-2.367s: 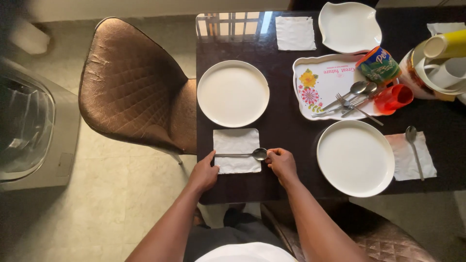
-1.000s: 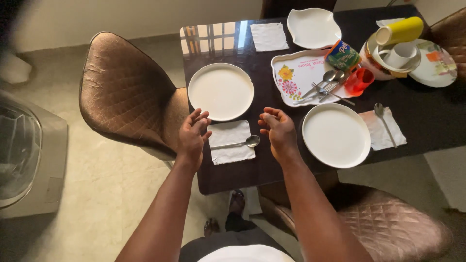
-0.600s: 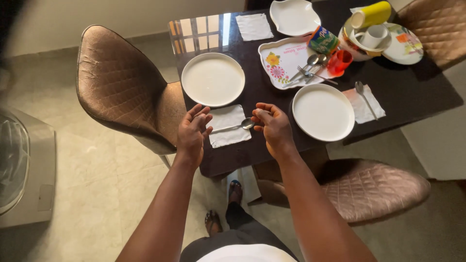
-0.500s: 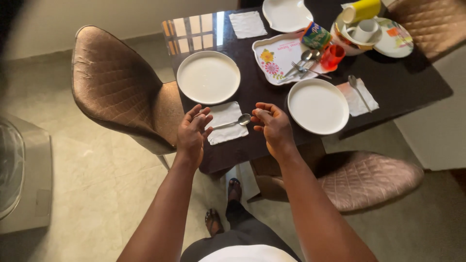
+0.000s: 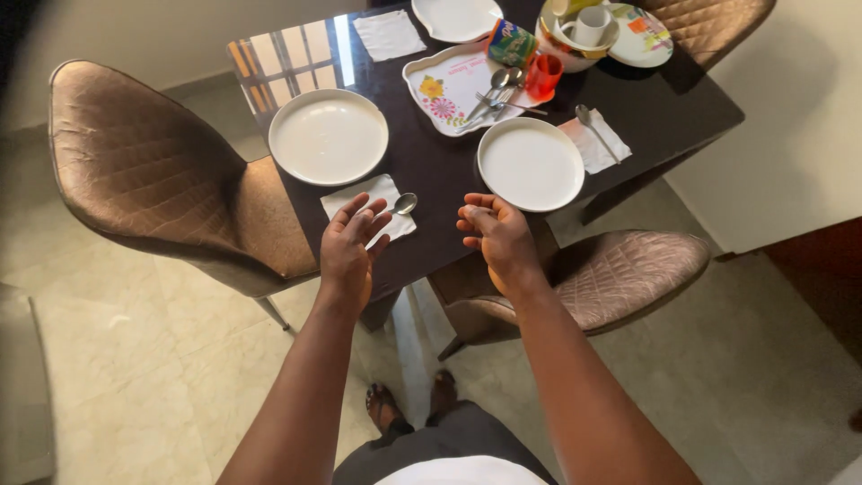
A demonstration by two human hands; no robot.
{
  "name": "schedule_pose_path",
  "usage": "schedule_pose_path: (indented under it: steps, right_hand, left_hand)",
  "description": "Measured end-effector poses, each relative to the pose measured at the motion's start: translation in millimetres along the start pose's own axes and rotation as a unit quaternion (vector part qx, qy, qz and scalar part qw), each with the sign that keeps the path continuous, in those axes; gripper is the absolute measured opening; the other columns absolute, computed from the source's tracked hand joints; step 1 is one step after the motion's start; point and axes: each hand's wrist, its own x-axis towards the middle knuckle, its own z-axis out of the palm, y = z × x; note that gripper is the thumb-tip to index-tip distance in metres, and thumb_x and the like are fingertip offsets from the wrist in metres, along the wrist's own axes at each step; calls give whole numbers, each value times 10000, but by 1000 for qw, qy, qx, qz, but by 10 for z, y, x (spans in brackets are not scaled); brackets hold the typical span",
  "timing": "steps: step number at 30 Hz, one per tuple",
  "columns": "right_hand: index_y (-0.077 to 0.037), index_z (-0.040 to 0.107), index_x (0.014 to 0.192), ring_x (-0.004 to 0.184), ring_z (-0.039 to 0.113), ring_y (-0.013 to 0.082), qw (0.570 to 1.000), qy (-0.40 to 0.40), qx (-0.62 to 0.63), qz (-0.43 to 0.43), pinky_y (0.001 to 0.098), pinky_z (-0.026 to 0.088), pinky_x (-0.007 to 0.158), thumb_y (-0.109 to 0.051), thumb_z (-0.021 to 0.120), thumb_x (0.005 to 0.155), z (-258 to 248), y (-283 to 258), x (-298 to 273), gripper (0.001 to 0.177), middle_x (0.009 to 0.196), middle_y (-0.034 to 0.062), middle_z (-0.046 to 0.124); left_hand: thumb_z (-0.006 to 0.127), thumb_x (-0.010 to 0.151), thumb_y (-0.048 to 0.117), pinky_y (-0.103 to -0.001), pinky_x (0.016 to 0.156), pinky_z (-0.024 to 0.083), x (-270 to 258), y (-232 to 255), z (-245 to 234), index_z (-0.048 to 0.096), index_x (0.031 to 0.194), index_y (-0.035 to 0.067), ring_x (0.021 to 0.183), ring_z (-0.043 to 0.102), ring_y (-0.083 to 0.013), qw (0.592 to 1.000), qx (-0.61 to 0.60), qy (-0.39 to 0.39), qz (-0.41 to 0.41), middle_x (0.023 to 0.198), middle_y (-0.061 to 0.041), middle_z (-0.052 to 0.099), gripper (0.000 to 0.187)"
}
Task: Set the dining table with plates, napkins, and cutlery.
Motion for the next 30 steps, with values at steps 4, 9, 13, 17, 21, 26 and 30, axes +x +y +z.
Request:
schedule_pose_path:
  steps: [4, 9, 13, 17, 21, 26, 30]
  right_hand:
    - [-48, 644, 1229, 926, 666, 132, 1000, 10, 23, 2, 292, 530, 759, -178, 640, 941, -223, 36, -1, 316, 1066, 41, 705]
    - [-48, 645, 1221, 944, 670, 131, 999, 36, 39, -6, 297, 533, 771, -184, 629, 953, -569, 57, -145, 301, 1072, 42, 706]
    - [-41, 631, 1223, 956, 667, 134, 997, 47, 57, -11, 299, 534, 777, -182, 622, 961, -938, 53, -311, 297, 1083, 45, 697]
    - [-58, 626, 1245, 961, 666, 124, 995, 74, 73, -9, 289, 532, 775, -185, 615, 958, -1377, 52, -535, 314, 1093, 41, 697]
    - [-51, 620, 1251, 954, 667, 128, 991, 100, 86, -14, 287, 532, 778, -185, 603, 962, -1850, 42, -747, 319, 1090, 47, 695]
    - [-48, 629, 1229, 943, 660, 134, 986, 134, 93, -29, 300, 533, 778, -177, 597, 958, -2373, 81, -1046, 302, 1083, 54, 696]
    - [-41, 633, 1199, 943, 663, 143, 980, 161, 106, -41, 303, 528, 780, -169, 589, 962, -2829, 164, -1197, 273, 1065, 57, 695]
  left_hand:
    - [543, 991, 190, -410, 985, 474, -1, -77, 158, 524, 1392, 103, 1177, 640, -188, 1000, -1, -17, -4, 1293, -68, 674, 410]
    - [551, 992, 208, -389, 1011, 484, -64, -206, 411, 539, 1383, 107, 1176, 653, -171, 999, 10, -36, -22, 1309, -49, 679, 404]
    - [563, 982, 206, -390, 999, 484, -135, -376, 724, 529, 1389, 121, 1165, 646, -177, 998, 15, -53, -34, 1309, -53, 675, 417]
    - [571, 982, 207, -391, 983, 487, -338, -627, 1072, 537, 1388, 111, 1160, 653, -184, 996, 9, -79, -29, 1301, -60, 680, 418]
    - [586, 976, 207, -386, 959, 502, -550, -882, 1417, 552, 1372, 106, 1138, 667, -192, 995, 25, -92, -32, 1274, -59, 694, 410]
    - [606, 959, 203, -375, 943, 508, -724, -1270, 1803, 561, 1358, 106, 1150, 669, -190, 992, 33, -111, -47, 1267, -59, 701, 413]
    - [621, 949, 198, -375, 936, 515, -852, -1532, 2116, 563, 1354, 102, 1153, 666, -199, 988, 24, -146, -52, 1275, -68, 696, 421]
